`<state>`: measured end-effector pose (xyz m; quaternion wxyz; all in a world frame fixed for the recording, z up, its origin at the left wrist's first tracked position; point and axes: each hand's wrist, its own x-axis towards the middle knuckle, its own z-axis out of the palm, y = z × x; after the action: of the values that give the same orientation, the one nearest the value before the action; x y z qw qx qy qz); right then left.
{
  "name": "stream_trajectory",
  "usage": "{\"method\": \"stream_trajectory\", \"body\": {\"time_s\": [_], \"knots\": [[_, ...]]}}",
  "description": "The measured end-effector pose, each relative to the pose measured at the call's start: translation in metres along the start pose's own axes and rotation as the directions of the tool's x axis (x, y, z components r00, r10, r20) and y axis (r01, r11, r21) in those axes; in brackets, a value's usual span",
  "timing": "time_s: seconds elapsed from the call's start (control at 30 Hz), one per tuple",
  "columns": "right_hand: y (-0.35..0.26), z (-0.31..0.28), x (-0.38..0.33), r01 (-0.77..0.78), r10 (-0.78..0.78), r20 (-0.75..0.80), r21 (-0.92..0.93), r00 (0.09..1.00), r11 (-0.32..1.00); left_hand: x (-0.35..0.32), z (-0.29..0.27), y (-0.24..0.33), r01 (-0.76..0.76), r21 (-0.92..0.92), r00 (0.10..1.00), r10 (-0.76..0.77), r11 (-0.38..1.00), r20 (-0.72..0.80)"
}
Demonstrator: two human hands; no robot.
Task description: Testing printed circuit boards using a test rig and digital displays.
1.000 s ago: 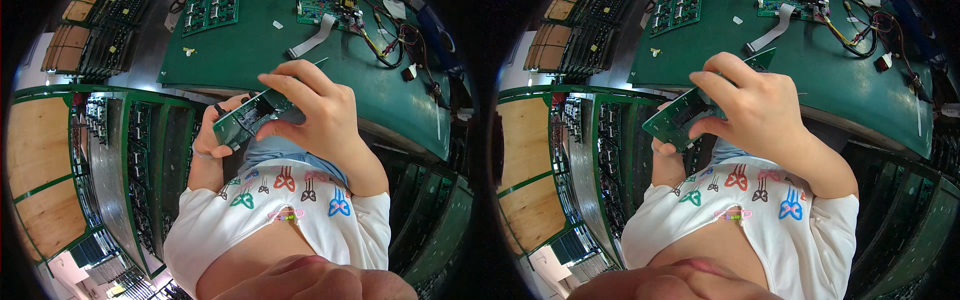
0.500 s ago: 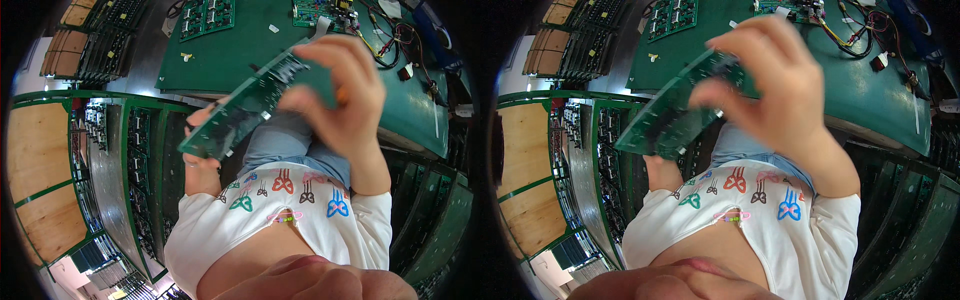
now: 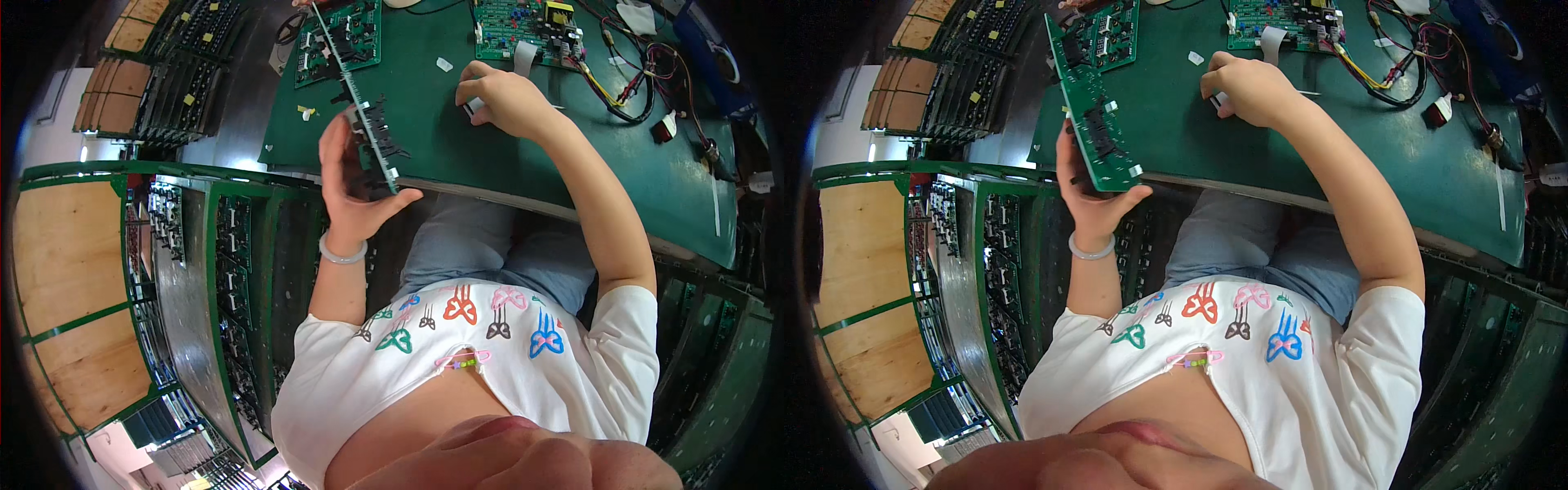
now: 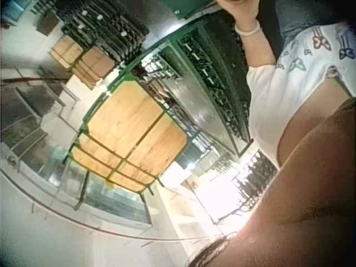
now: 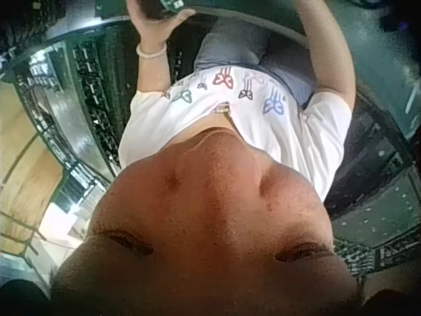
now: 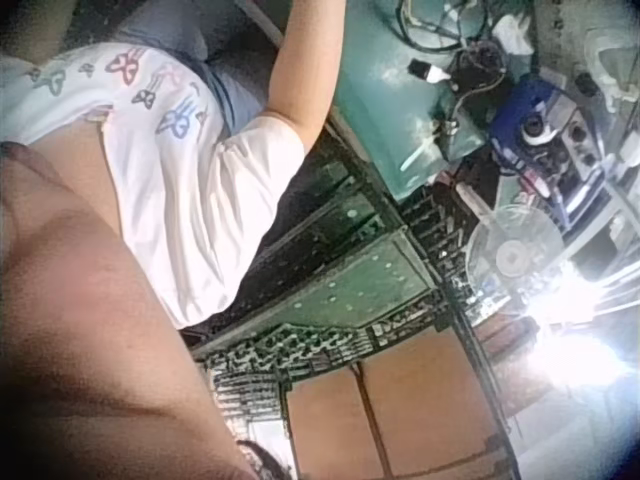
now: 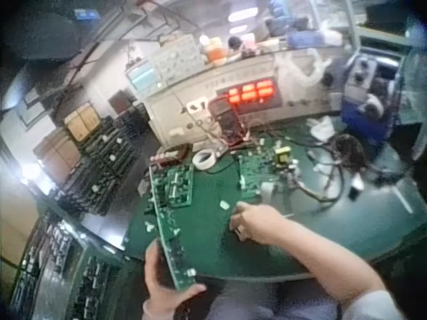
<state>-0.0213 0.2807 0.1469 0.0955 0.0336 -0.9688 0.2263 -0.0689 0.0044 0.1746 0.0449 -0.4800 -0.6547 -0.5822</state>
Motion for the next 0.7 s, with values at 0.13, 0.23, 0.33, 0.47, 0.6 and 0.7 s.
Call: {"method": "stream_trajectory", "body": {"time_s": [0.13, 0.23, 0.33, 0.47, 0.6, 0.7], "knots": [[0.005, -0.016, -0.001, 0.03, -0.044, 0.02, 0.467, 0.999, 0.884, 0.013, 0.022, -0.023, -0.111, 0.085, 0.994, 0.109, 0.99, 0.033], [0.006, -0.035, -0.014, 0.148, -0.122, -0.091, 0.754, 0.988, 0.64, 0.026, 0.037, -0.032, -0.254, 0.181, 0.967, 0.244, 0.95, 0.078], [0.009, -0.046, -0.021, 0.2, -0.143, -0.15, 0.861, 0.978, 0.467, 0.04, 0.054, -0.035, -0.313, 0.177, 0.948, 0.295, 0.933, 0.122], [0.016, -0.053, -0.026, 0.264, -0.124, -0.234, 0.887, 0.964, 0.379, 0.047, 0.074, -0.03, -0.349, 0.205, 0.93, 0.31, 0.915, 0.199], [0.016, -0.051, -0.027, 0.258, -0.136, -0.228, 0.923, 0.964, 0.286, 0.045, 0.084, -0.029, -0.373, 0.187, 0.92, 0.335, 0.909, 0.203], [0.017, -0.049, -0.028, 0.226, -0.145, -0.191, 0.931, 0.971, 0.288, 0.045, 0.086, -0.028, -0.38, 0.19, 0.918, 0.345, 0.905, 0.196]]}}
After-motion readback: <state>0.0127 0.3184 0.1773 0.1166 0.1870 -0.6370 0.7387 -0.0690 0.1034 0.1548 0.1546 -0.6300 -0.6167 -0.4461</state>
